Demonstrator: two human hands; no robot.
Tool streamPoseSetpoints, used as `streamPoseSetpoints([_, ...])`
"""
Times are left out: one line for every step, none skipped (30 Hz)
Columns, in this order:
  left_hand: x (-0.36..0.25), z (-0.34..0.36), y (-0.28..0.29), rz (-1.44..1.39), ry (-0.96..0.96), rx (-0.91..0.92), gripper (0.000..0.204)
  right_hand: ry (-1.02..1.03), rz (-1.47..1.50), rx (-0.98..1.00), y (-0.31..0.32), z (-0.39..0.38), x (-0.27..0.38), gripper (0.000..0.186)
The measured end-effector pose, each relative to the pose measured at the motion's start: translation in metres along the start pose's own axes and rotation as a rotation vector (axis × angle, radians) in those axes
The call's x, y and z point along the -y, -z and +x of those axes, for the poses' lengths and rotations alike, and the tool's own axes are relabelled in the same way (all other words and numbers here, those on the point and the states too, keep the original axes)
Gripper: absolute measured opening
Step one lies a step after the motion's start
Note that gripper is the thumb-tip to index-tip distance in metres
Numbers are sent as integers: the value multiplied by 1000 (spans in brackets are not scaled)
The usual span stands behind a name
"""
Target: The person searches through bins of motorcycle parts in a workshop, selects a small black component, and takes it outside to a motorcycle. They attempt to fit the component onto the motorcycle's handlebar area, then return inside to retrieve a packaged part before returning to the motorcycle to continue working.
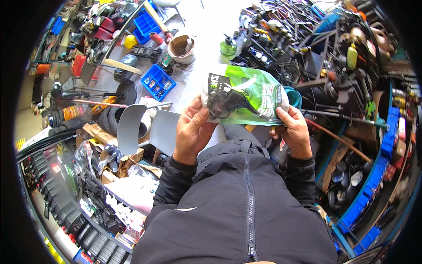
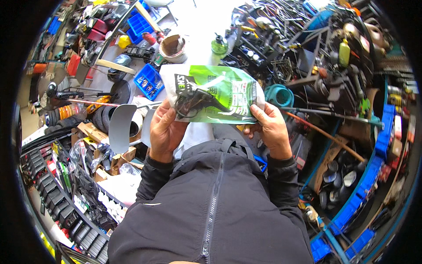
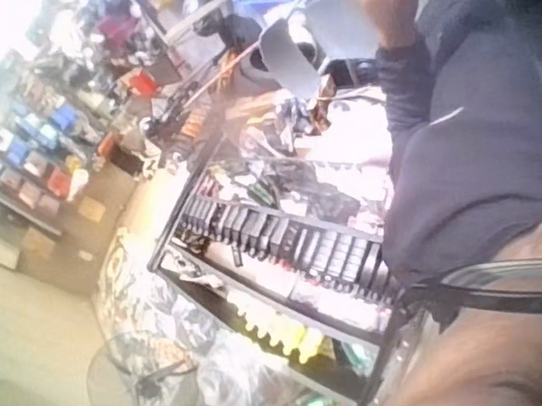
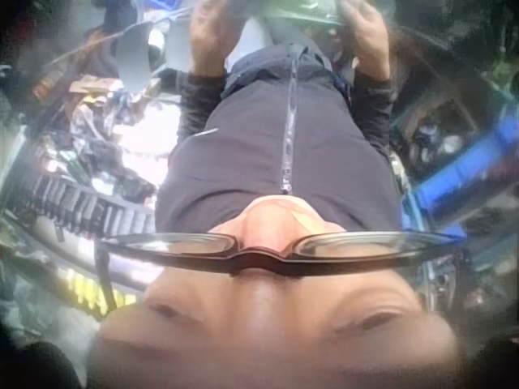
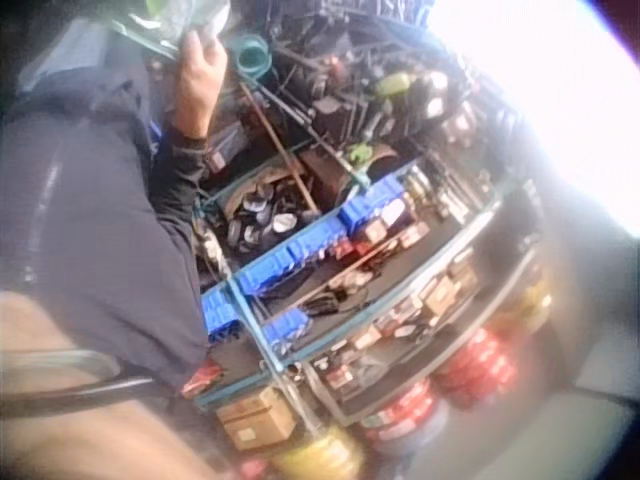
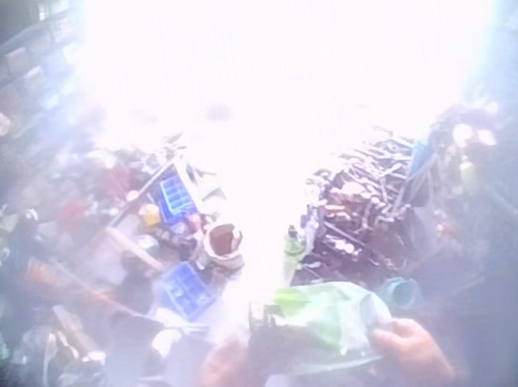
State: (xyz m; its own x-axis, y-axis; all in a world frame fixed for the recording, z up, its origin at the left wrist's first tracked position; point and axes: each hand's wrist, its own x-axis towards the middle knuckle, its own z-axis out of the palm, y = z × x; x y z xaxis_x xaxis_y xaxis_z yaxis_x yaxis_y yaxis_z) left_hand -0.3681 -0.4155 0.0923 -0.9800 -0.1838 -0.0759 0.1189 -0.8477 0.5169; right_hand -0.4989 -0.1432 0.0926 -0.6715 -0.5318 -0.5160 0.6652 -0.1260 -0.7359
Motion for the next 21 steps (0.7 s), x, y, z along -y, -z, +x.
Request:
streamPoseSetpoints([-7,14,2,-7,-14,-27,50,-1,-20,10,-3,19,3,25])
streamPoseSetpoints([-12,25,3,-10,-25,-60,49,-12,-20,22,-5,35,6,25])
streamPoseSetpoints([-23,43,5,-7,-42,-78,48,-29,-7,40,-12,59,12,25])
streamPoseSetpoints([-34,59,6,-27,-39,-72,46,-31,-10,30,-21,81,16,26])
streamPoseSetpoints([-45,75,8,-10,-31,-127,45,2,-4,64,-28,100,22,25])
streamPoseSetpoints([-56,89,11,13,-20,-171,44,-17,8,44,-36,118,27,25])
streamPoseSetpoints([-65,102,14,-7,-32,-219,42,-2,35,60,-44,136,32,25])
streamPoseSetpoints([-75,116,18,6,-41,-254,41,-4,65,59,-52,155,36,25])
streamPoseSetpoints([-82,124,22,17,-52,-285,40,-6,107,70,-59,168,37,25])
streamPoseSetpoints([-92,135,28,22,-62,-316,39,1,87,67,-69,186,40,26])
streamPoseSetpoints([-101,145,34,0,-93,-312,34,2,79,72,-78,203,42,27])
streamPoseSetpoints([-109,150,38,10,-116,-345,32,5,80,92,-87,218,45,28])
streamPoseSetpoints([-117,155,42,21,-141,-379,31,-11,48,108,-96,232,48,29])
streamPoseSetpoints([-125,161,46,31,-172,-407,29,-23,36,132,-103,241,52,29])
streamPoseSetpoints([-131,165,50,49,-193,-468,31,-42,26,157,-111,251,56,29])
streamPoseSetpoints([-136,168,53,80,-221,-478,30,-52,31,207,-118,260,59,28])
streamPoseSetpoints([-143,173,57,108,-250,-487,30,-58,52,212,-128,271,59,28])
streamPoseSetpoints([-150,179,62,129,-276,-505,29,-66,24,229,-137,284,60,28])
streamPoseSetpoints([-156,184,67,163,-294,-516,29,-78,27,214,-144,294,60,28])
streamPoseSetpoints([-163,191,73,202,-306,-508,29,-82,50,226,-151,305,60,28])
streamPoseSetpoints([-170,199,79,235,-315,-498,29,-102,3,190,-157,316,61,28])
